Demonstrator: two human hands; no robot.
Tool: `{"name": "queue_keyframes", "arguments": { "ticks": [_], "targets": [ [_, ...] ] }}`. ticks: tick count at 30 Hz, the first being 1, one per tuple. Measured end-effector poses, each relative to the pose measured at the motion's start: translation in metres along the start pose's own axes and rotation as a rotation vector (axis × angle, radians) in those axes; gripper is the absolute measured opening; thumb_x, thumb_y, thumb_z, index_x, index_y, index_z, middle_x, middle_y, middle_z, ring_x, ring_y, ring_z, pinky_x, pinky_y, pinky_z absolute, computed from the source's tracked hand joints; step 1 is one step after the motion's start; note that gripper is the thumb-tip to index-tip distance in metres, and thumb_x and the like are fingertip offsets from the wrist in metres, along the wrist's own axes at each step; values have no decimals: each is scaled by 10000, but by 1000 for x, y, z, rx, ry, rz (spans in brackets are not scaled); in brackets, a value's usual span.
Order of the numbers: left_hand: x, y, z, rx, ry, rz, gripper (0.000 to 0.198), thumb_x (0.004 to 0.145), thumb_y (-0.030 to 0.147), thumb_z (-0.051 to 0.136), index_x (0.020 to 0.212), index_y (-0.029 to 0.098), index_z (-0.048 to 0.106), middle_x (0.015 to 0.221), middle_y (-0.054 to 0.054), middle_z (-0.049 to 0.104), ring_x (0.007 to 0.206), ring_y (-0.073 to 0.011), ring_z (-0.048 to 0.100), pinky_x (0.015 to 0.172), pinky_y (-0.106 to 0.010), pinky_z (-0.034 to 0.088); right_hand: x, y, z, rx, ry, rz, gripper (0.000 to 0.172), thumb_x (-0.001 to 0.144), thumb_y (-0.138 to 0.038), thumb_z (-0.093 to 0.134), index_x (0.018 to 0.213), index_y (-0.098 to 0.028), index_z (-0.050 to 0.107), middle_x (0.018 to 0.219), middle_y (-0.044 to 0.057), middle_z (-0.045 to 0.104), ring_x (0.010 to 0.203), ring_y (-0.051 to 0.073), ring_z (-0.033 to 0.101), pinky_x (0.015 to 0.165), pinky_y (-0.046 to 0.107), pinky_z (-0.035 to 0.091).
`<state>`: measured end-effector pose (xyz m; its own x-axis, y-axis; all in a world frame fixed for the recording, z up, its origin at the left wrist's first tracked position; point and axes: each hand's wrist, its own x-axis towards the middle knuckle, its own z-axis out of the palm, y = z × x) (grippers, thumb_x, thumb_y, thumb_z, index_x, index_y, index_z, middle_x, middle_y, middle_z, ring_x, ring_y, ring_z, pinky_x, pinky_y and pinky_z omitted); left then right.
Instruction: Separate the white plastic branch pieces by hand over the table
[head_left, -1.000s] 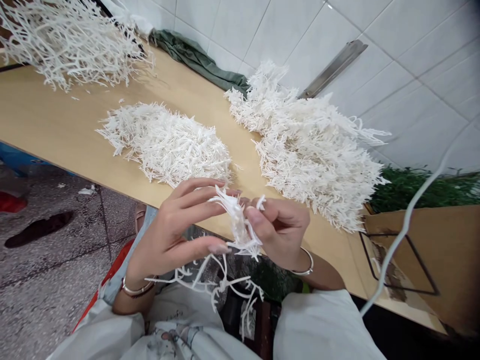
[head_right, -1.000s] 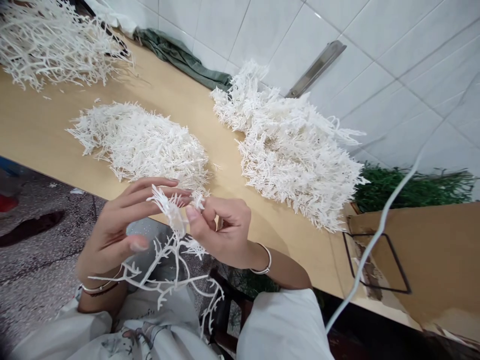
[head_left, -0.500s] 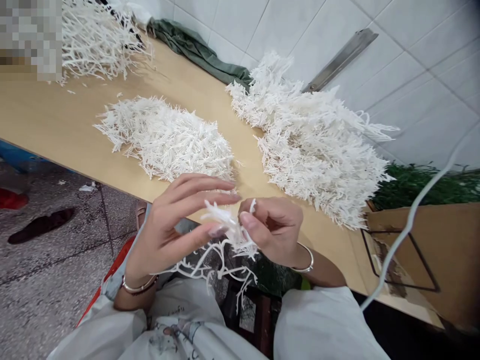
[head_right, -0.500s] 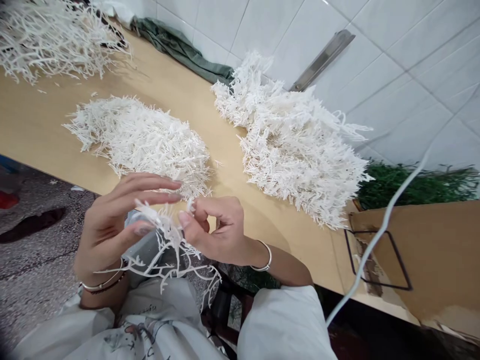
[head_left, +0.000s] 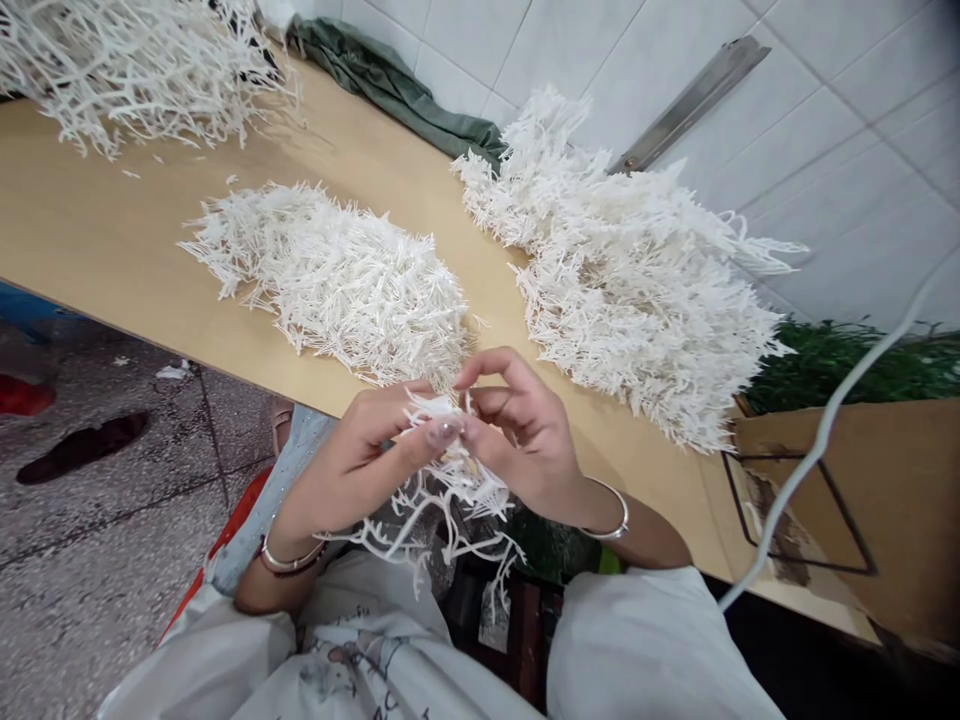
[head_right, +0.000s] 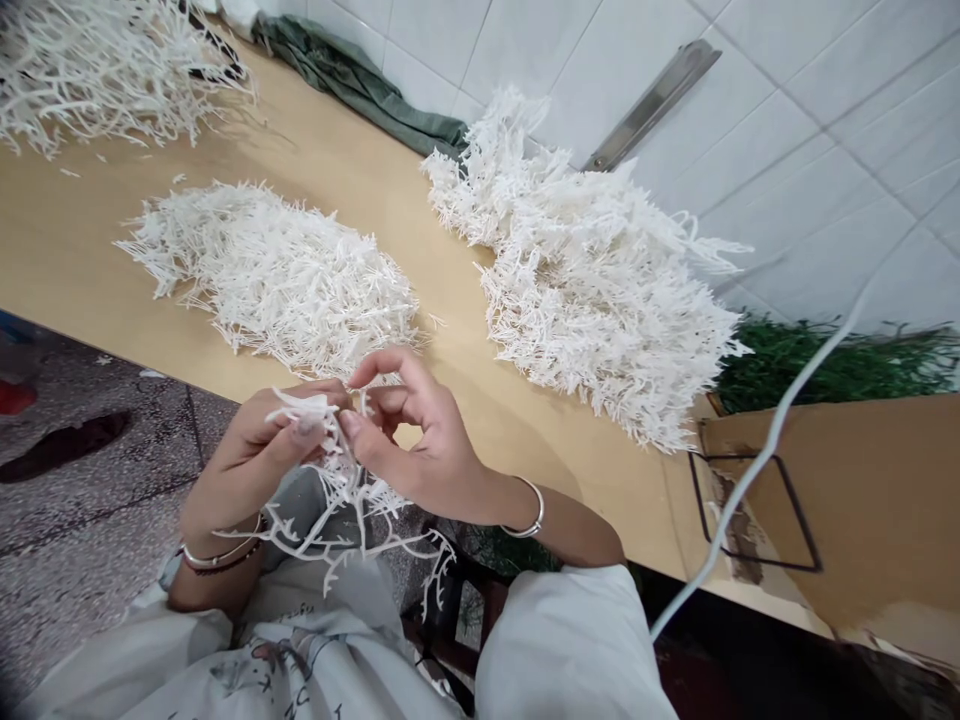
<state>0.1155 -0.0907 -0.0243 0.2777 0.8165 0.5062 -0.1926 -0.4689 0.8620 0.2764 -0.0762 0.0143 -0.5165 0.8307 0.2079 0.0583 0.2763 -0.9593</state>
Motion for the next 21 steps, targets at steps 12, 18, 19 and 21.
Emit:
{"name": "queue_keyframes", "arguments": {
  "ticks": [12, 18, 19, 21],
  "targets": [
    [-3, -6, -1, 233, 128, 128, 421, 977, 278, 351, 568, 177, 371, 532, -3, 393, 538, -131, 379, 577, -324, 322, 6, -10, -8, 142, -371, 250, 262, 861, -291, 588, 689, -171, 432, 546, -93, 308, 433, 16, 266, 378, 149, 228],
    [-2, 1, -4, 278, 227, 91, 274, 935, 264, 422, 1190, 190, 490, 1099, -88, 585, 894, -186, 542, 813, -343, 440, 4, -11, -8, 12, -374, 205, 275, 858, -248, 593, 641, -158, 449, 523, -89, 319, 416, 10, 248, 363, 152, 184],
    [-2, 2, -6, 281, 176, 116, 288, 938, 260, 406, 1198, 185, 503, 1134, -93, 588, 939, -193, 545, 851, -346, 435, 4, -12, -8, 9, -368, 197, 277, 853, -236, 599, 631, -155, 453, 516, -90, 318, 413, 8, 250, 362, 148, 185],
    [-3, 5, -10, 287, 33, 102, 296, 948, 272, 377, 1173, 179, 545, 1105, -88, 617, 970, -200, 559, 875, -336, 431, 4, -13, -7, 15, -335, 197, 291, 845, -230, 612, 609, -149, 462, 498, -92, 317, 399, 3, 253, 354, 141, 187]
  ]
}}
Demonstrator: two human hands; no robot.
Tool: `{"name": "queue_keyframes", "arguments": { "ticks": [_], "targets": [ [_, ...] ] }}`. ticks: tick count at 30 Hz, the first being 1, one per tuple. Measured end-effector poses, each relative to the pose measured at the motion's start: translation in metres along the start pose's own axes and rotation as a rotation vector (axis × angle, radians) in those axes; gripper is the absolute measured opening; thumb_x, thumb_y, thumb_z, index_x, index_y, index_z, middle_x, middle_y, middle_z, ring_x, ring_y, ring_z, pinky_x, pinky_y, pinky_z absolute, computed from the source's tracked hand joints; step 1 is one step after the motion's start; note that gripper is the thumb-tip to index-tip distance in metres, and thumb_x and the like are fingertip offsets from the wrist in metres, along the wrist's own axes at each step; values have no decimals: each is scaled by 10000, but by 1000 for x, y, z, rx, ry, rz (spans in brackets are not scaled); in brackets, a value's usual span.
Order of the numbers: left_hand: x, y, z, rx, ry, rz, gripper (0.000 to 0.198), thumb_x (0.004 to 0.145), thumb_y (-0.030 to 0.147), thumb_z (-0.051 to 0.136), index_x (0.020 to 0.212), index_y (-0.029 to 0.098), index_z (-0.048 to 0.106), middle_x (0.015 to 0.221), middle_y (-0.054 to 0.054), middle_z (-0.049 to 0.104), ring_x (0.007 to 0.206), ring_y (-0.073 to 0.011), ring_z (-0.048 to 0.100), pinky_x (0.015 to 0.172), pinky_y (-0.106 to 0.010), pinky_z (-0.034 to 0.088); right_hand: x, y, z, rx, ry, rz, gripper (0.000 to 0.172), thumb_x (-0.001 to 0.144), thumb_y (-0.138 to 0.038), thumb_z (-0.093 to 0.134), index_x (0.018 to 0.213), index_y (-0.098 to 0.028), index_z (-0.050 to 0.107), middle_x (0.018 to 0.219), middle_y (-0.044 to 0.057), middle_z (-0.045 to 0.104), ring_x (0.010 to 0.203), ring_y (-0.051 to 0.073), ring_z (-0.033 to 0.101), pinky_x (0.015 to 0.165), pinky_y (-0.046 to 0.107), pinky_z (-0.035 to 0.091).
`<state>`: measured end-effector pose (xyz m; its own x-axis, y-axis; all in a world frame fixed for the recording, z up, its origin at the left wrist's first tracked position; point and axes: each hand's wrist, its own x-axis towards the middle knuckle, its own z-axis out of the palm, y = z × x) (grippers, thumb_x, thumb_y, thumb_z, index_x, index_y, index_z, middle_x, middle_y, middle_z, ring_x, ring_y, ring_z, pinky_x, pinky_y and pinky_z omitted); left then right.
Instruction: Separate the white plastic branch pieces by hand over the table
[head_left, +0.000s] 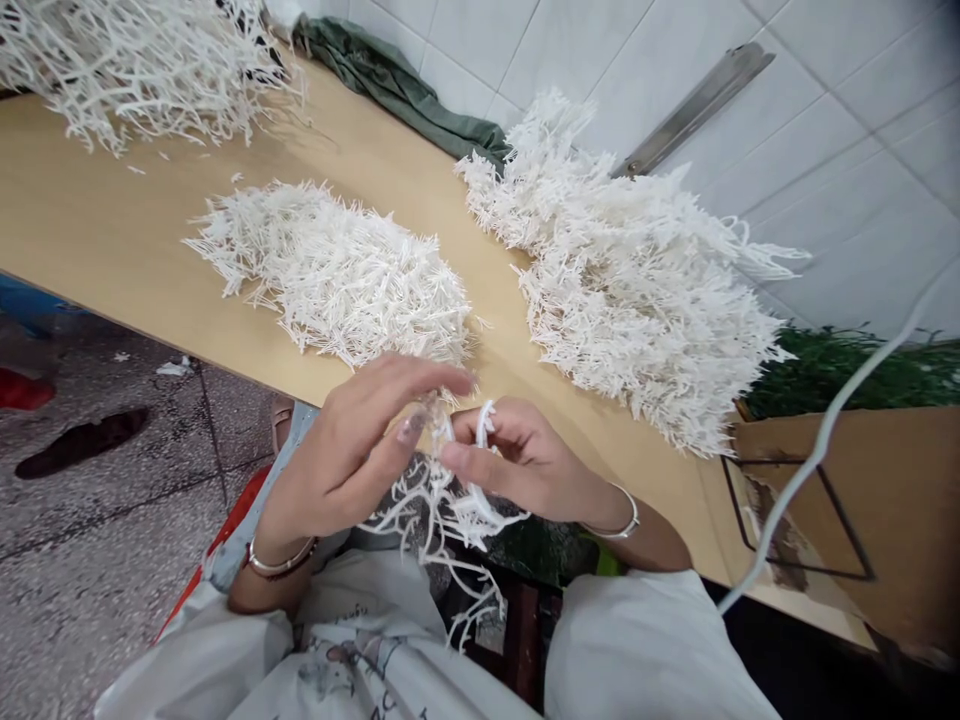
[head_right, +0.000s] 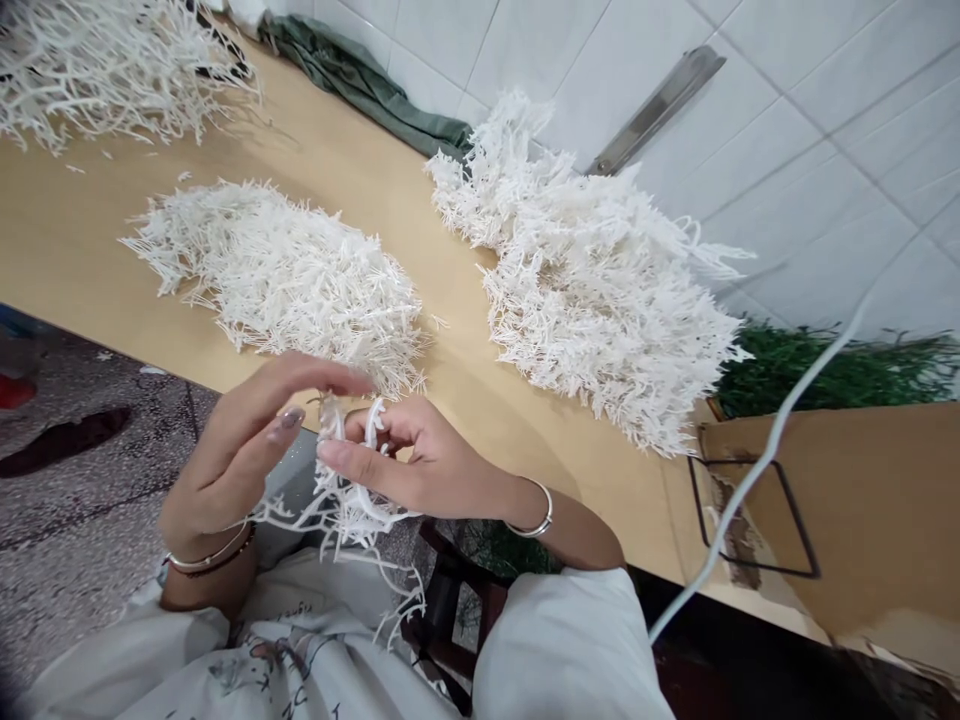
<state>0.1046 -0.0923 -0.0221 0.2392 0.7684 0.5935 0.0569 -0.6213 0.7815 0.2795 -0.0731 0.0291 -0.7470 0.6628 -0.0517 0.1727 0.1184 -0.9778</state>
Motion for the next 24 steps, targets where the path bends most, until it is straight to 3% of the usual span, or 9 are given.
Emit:
{"name": "queue_keyframes", "arguments": {
  "ticks": [2, 7, 11, 14, 17, 20, 24],
  "targets": [
    [-1, 1, -4, -21, -91, -31, 281, 941, 304, 415, 1153, 182, 552, 1048, -78, 633, 966, -200, 575, 853, -313, 440, 0, -1, 1, 3, 63, -2, 307, 826, -262, 642, 589, -141, 490, 489, -86, 354, 391, 3, 269, 345, 142, 196],
    [-2, 4, -5, -147, -175, -226, 228, 904, 321, 535, 1094, 195, 550, 996, -57, 633, 881, -169, 584, 754, -260, 457, -1, -2, -1, -86, 221, 37, 323, 778, -383, 692, 604, -128, 599, 463, -52, 447, 394, 29, 317, 350, 173, 216],
    [2, -3, -5, -323, -234, -373, 162, 891, 333, 562, 942, 180, 569, 809, -12, 592, 739, -129, 538, 662, -236, 423, -2, -1, -3, -134, 196, 90, 343, 784, -400, 683, 595, -123, 609, 440, -60, 400, 402, 34, 309, 366, 178, 216],
    [6, -13, -5, -529, -319, -398, 174, 864, 332, 601, 817, 169, 563, 742, 3, 565, 668, -107, 491, 618, -225, 402, -2, -1, -2, -154, 184, 56, 347, 782, -373, 692, 569, -118, 592, 442, -61, 416, 384, 22, 305, 358, 169, 198],
    [9, -21, -1, -725, -403, -411, 181, 862, 353, 601, 821, 177, 593, 753, -6, 580, 664, -108, 504, 627, -233, 422, -3, -1, -2, -166, 180, 29, 341, 793, -357, 683, 565, -123, 587, 429, -68, 418, 359, 14, 298, 342, 162, 191],
    [7, -22, 6, -797, -340, -437, 190, 879, 380, 569, 871, 198, 625, 789, -25, 591, 700, -126, 536, 659, -256, 459, -3, -3, -6, -239, 206, 11, 355, 820, -352, 651, 556, -130, 567, 427, -73, 387, 367, 15, 282, 344, 164, 186],
    [1, -19, 14, -762, -135, -528, 245, 889, 434, 532, 899, 206, 620, 811, -39, 584, 639, -120, 503, 544, -235, 437, -3, -5, -13, -353, 228, 4, 385, 859, -342, 589, 541, -135, 527, 434, -73, 340, 385, 20, 264, 356, 173, 174]
  ]
}}
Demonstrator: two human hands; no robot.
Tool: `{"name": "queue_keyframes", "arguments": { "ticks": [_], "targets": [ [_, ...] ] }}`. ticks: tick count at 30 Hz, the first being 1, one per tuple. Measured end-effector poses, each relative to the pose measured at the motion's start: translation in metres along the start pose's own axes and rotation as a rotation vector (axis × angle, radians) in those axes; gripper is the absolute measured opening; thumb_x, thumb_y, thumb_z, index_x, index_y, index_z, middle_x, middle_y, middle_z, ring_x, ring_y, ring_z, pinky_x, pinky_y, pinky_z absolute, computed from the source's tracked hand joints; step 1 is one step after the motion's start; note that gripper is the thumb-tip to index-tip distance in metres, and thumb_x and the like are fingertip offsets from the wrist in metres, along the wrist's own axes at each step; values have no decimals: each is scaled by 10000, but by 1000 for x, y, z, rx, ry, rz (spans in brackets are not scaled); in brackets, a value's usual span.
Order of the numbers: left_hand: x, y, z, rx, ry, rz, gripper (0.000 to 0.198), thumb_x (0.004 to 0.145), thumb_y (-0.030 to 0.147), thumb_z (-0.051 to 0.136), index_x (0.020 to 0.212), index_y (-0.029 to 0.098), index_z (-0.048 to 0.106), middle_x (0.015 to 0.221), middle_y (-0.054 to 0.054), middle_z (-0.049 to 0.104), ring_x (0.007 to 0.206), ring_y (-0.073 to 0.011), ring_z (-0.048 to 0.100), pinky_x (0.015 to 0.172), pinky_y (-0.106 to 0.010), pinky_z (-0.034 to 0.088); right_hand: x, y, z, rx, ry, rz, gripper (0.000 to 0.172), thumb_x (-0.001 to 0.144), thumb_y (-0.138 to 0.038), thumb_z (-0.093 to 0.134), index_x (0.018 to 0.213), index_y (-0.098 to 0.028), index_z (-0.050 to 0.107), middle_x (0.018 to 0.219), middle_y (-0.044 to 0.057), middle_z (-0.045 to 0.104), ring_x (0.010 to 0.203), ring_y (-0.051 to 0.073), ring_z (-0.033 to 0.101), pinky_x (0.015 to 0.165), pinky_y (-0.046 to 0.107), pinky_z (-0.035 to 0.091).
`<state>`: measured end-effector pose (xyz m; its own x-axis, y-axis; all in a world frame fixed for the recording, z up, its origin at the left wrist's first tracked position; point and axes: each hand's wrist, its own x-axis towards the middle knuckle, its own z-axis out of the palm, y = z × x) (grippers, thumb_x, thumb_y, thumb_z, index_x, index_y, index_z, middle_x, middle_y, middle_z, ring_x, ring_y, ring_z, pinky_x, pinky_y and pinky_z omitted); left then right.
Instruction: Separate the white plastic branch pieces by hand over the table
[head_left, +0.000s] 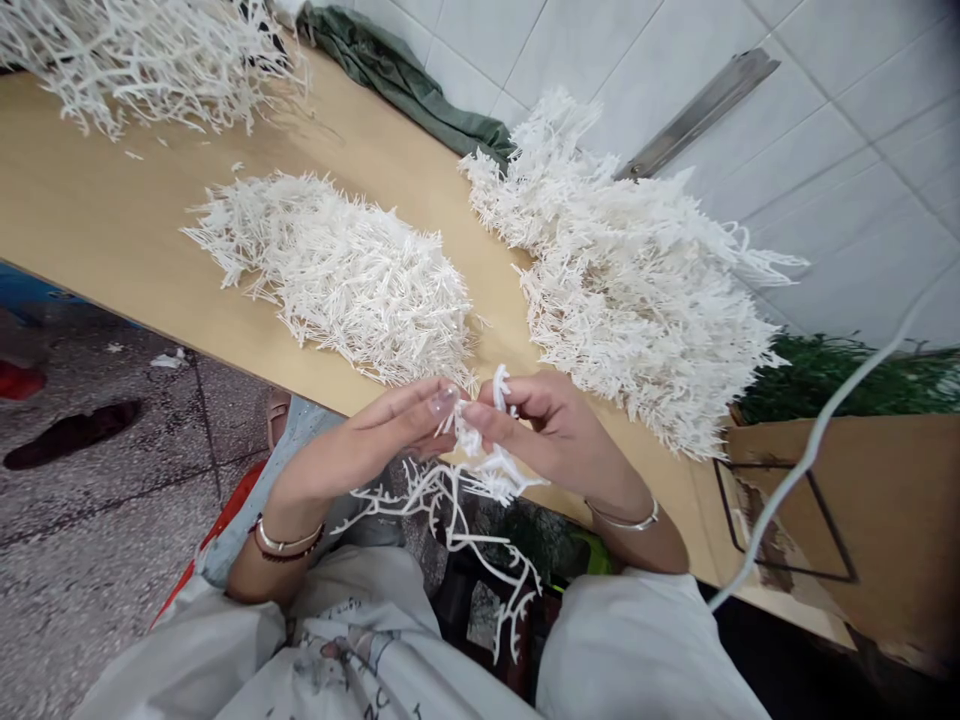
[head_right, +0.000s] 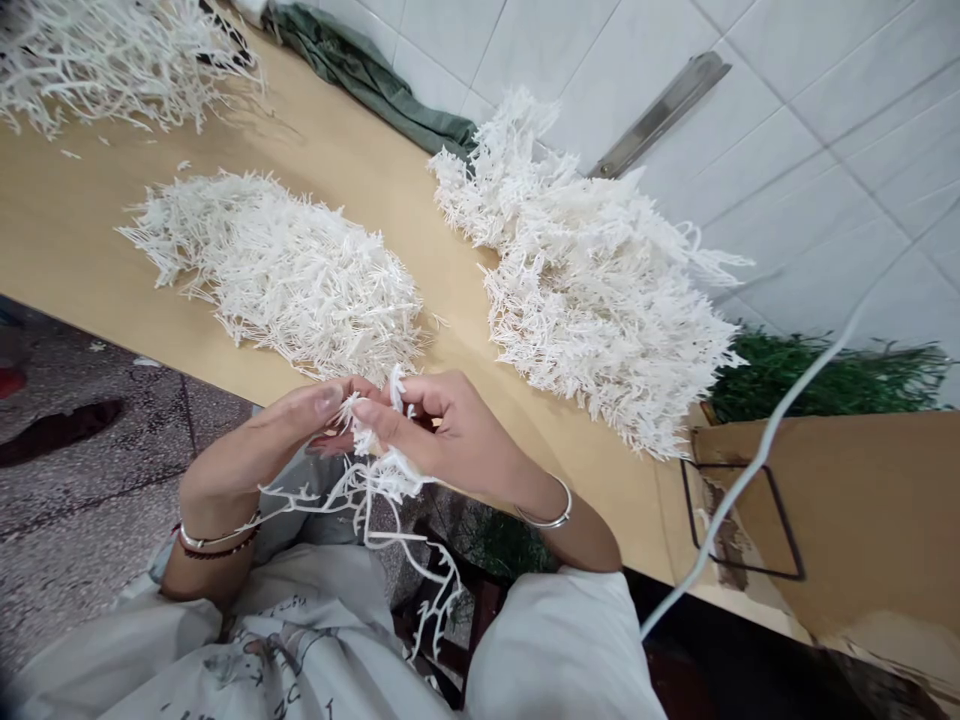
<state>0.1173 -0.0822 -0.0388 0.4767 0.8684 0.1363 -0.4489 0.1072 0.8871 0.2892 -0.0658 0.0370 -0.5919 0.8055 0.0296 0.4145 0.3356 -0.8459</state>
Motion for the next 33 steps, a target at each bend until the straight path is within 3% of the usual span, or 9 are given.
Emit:
{"name": "queue_keyframes", "arguments": {
  "ticks": [3, 8, 15, 22, 24, 28, 33],
  "targets": [
    [1, 0, 0, 9, -6, -76, 338, 939, 443, 428, 810, 181, 597, 618, -2, 527, 511, -91, 430, 444, -207, 343, -1, 1, -5, -64, -22, 58, 379, 840, -342, 613, 537, -132, 523, 454, -64, 351, 412, 27, 279, 371, 180, 189],
    [9, 2, -6, -79, -290, -184, 515, 951, 458, 368, 539, 159, 448, 389, 30, 384, 359, -62, 279, 374, -230, 211, -1, 0, -12, -25, -120, 43, 358, 812, -327, 658, 542, -132, 523, 462, -66, 362, 424, 32, 291, 388, 181, 215],
    [13, -6, -4, -163, -277, -229, 471, 842, 565, 533, 616, 154, 486, 366, 56, 379, 333, -46, 246, 362, -213, 139, 8, 5, -17, 136, -285, 41, 349, 826, -314, 653, 553, -132, 532, 446, -78, 372, 389, 15, 262, 356, 164, 166],
    [11, -10, -2, -236, -426, -213, 442, 818, 562, 574, 661, 158, 485, 421, 82, 327, 343, -39, 231, 376, -214, 163, 7, 9, -14, 264, -321, 143, 411, 835, -393, 632, 551, -141, 476, 457, -92, 294, 396, 16, 220, 363, 178, 141],
    [6, -5, 1, -91, -354, -156, 422, 880, 535, 493, 684, 162, 486, 460, 68, 365, 379, -52, 293, 411, -214, 228, 5, 9, -14, 280, -288, 159, 422, 832, -416, 630, 555, -144, 465, 454, -96, 276, 393, 17, 213, 363, 182, 137],
    [-8, 6, 14, 555, -9, 42, 478, 967, 438, 348, 619, 147, 497, 517, 31, 424, 490, -77, 392, 502, -234, 280, 6, 11, -12, 258, -220, 192, 457, 850, -482, 578, 562, -152, 447, 469, -84, 316, 405, 24, 217, 373, 196, 133],
    [-16, 2, 34, 1147, 363, 370, 373, 962, 256, 389, 612, 154, 469, 572, 8, 451, 537, -110, 388, 538, -267, 265, 9, 8, -10, 44, -71, 131, 486, 830, -505, 588, 531, -146, 451, 483, -79, 255, 442, 33, 209, 399, 208, 132]
  ]
}}
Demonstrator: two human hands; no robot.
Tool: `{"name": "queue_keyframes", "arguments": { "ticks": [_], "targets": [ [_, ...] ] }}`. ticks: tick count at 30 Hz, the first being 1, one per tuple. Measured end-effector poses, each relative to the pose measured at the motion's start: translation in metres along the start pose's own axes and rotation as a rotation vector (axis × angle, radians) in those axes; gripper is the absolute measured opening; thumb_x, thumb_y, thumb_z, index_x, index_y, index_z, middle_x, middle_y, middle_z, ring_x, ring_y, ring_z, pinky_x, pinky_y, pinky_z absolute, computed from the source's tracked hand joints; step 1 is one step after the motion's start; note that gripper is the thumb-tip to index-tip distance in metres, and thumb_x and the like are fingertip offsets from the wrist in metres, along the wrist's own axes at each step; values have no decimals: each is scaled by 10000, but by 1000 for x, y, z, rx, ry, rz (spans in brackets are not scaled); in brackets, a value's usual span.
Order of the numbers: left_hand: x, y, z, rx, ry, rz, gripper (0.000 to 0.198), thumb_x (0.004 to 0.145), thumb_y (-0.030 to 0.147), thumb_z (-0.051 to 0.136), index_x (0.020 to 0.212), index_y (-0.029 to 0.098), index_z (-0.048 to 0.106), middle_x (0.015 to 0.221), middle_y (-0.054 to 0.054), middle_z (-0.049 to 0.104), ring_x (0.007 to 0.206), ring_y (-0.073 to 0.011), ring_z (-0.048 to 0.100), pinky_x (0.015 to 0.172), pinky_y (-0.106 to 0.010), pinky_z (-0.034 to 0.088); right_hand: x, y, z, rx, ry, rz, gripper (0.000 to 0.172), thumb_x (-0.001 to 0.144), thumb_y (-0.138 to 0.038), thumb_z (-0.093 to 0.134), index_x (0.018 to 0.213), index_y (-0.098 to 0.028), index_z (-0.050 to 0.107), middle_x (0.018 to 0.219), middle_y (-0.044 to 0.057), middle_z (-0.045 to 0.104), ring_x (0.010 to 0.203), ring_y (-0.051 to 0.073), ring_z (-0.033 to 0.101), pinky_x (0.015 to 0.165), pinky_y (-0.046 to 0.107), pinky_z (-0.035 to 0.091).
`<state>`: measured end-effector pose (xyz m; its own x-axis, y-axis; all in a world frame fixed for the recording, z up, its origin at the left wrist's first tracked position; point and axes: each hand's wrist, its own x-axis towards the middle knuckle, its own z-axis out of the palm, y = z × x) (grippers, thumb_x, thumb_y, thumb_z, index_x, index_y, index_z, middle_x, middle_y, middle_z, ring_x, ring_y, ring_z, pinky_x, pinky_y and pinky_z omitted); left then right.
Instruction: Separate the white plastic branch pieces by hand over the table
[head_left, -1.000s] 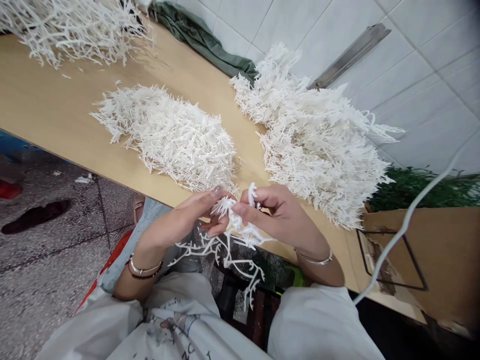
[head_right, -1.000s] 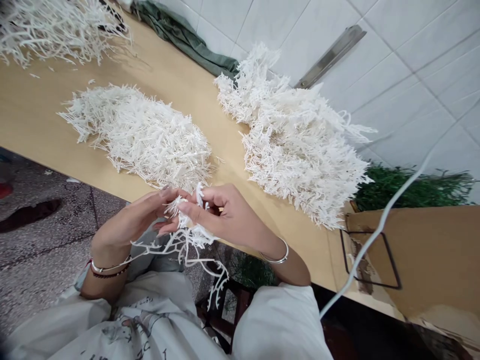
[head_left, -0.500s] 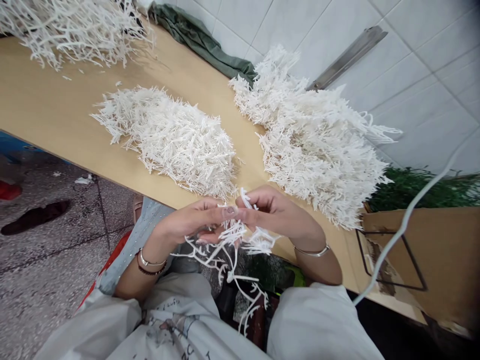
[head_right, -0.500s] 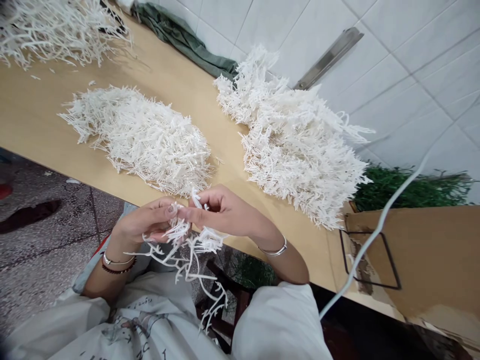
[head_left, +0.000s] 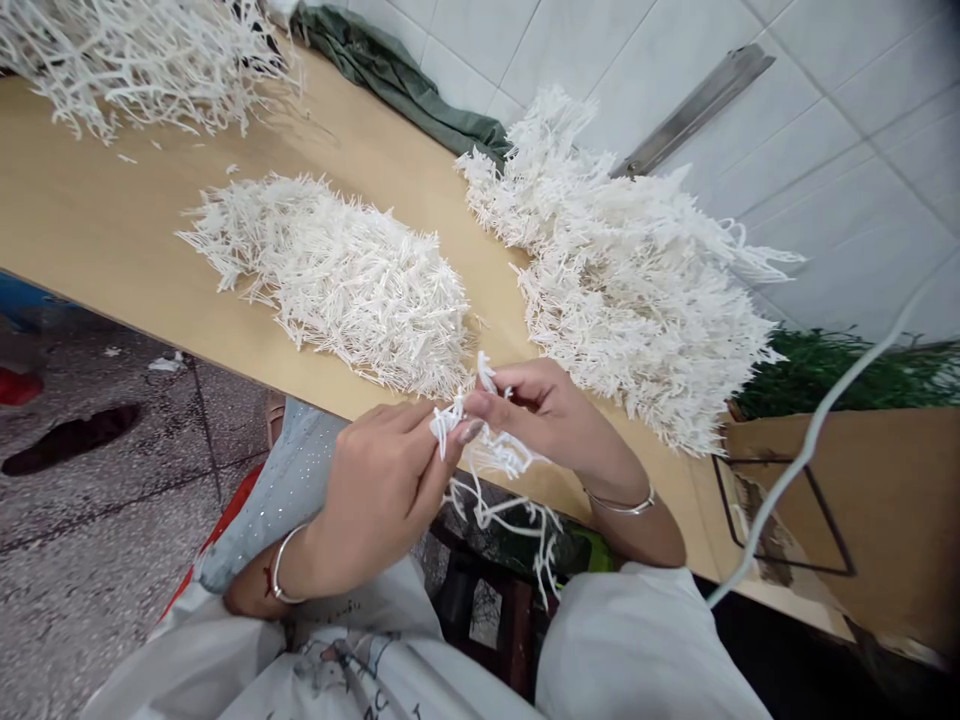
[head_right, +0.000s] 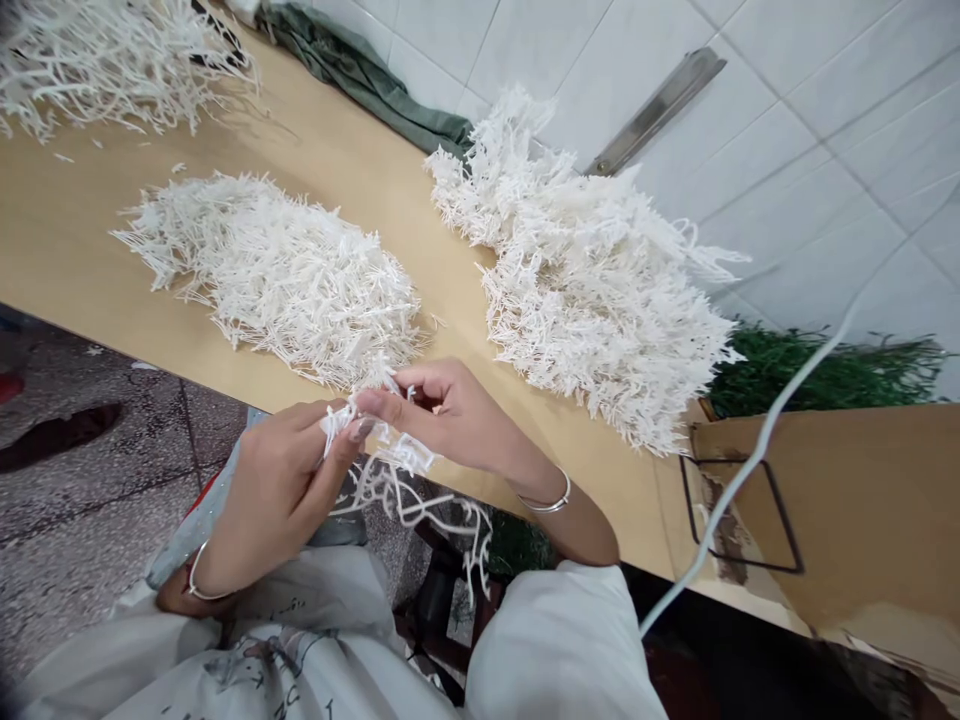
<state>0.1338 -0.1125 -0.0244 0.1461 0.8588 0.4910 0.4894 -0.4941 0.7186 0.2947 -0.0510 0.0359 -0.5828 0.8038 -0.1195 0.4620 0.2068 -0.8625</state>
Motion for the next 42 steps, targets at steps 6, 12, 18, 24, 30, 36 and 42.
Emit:
{"name": "queue_keyframes", "arguments": {
  "ticks": [6, 12, 18, 24, 30, 36, 42],
  "targets": [
    [0, -1, 4, 14, 38, 45, 282, 941, 190, 426, 673, 156, 505, 629, -8, 516, 578, -119, 443, 553, -257, 307, -1, -5, 0, -254, 90, -130, 492, 874, -408, 558, 480, -131, 453, 483, -59, 273, 460, 35, 233, 433, 219, 164],
    [3, -11, 1, -604, -209, -237, 394, 961, 356, 412, 630, 154, 483, 525, 36, 405, 485, -76, 355, 476, -223, 260, 3, 0, -5, -77, -39, -131, 496, 850, -432, 590, 493, -147, 396, 479, -77, 241, 436, 25, 215, 398, 197, 146],
    [7, -19, 0, -1345, -620, -324, 456, 910, 487, 463, 589, 171, 393, 476, 63, 264, 406, -56, 206, 388, -220, 153, -5, 9, 6, 493, -381, -130, 399, 850, -307, 595, 533, -157, 404, 473, -87, 303, 399, 20, 227, 366, 177, 162],
    [-2, -8, 6, -1515, -623, 24, 496, 925, 380, 445, 491, 162, 344, 381, 32, 318, 334, -40, 276, 358, -207, 200, -16, 18, 43, 909, -564, -389, 415, 792, -123, 575, 462, -168, 326, 467, -72, 308, 405, 27, 255, 383, 188, 200],
    [-5, -11, 18, -1748, -709, -164, 522, 872, 475, 525, 494, 162, 346, 348, 70, 275, 251, -17, 269, 272, -120, 256, -20, 17, 61, 1381, -615, -344, 417, 903, -136, 439, 512, -175, 297, 462, -73, 300, 342, 15, 284, 355, 151, 280],
    [-6, -9, 20, -1908, -780, -300, 578, 828, 501, 573, 429, 178, 308, 291, 78, 234, 206, -42, 257, 223, -150, 331, -19, 19, 60, 1456, -713, -352, 427, 919, -142, 425, 505, -172, 326, 401, -76, 302, 300, 19, 289, 343, 156, 297],
    [-2, -13, 28, -1642, -724, -326, 722, 712, 759, 489, 349, 229, 160, 222, 61, 108, 159, -76, 163, 144, -234, 277, -21, 13, 49, 1352, -720, -244, 506, 893, -236, 519, 443, -186, 293, 329, -86, 265, 277, 22, 277, 338, 159, 319]
  ]
}}
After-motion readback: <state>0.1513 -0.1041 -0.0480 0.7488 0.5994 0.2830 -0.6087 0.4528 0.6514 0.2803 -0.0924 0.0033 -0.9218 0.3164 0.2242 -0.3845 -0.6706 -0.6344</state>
